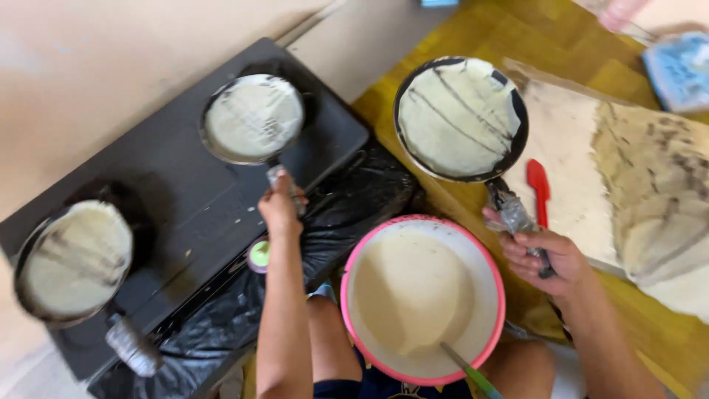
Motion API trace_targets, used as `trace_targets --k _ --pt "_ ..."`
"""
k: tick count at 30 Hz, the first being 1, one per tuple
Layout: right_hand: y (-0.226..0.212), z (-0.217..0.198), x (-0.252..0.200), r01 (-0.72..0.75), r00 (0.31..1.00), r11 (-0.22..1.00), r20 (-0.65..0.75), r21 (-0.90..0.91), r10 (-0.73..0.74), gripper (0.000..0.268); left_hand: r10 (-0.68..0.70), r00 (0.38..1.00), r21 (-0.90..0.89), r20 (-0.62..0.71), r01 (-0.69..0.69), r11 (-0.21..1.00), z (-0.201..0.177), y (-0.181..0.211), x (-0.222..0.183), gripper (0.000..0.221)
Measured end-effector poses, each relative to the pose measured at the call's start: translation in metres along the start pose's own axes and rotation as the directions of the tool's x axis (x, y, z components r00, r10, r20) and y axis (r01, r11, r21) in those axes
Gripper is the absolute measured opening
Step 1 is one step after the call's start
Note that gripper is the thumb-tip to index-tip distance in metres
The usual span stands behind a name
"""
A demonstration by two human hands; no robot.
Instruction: Preparing crepes by pouring batter into pans, spreading it, cooking, and stacking the finished crepes.
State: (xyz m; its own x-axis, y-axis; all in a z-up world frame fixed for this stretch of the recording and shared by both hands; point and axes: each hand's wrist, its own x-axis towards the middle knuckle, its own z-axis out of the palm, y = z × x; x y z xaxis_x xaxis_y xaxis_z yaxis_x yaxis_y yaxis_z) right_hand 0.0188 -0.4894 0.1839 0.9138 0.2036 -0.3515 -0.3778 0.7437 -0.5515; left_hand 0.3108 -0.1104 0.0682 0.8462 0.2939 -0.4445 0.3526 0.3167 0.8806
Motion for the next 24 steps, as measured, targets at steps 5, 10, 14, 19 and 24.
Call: trace_targets --k 5,10,14,19,24 --pt "-0.020 -0.073 -0.092 0.158 0.954 0.986 -0.251 -0.045 -0.164 0.064 -0.059 0.996 0.064 0.064 0.055 0.996 0.002 0.012 -0.011 0.028" --pt "-0.103 -0.126 -0.105 0.014 0.569 0.788 -0.643 -0.616 -0.513 0.018 -0.093 0.983 0.057 0.159 0.085 0.995 -0.009 0.016 -0.001 0.033" --pt "-0.165 -0.156 -0.074 -0.746 0.285 0.168 -0.537 -0.644 -0.794 0.039 -0.223 0.952 0.014 0.211 0.225 0.974 -0.037 0.007 -0.012 0.071" --pt "-0.164 -0.300 -0.025 -0.969 0.245 -0.240 -0.097 -0.063 -0.964 0.077 -0.412 0.821 0.027 0.395 0.438 0.899 -0.111 -0.099 -0.056 0.105" --pt "-0.161 -0.275 -0.025 -0.953 0.298 -0.303 -0.280 -0.026 -0.913 0.082 -0.625 0.487 0.165 0.610 0.693 0.702 -0.190 -0.200 -0.089 0.101"
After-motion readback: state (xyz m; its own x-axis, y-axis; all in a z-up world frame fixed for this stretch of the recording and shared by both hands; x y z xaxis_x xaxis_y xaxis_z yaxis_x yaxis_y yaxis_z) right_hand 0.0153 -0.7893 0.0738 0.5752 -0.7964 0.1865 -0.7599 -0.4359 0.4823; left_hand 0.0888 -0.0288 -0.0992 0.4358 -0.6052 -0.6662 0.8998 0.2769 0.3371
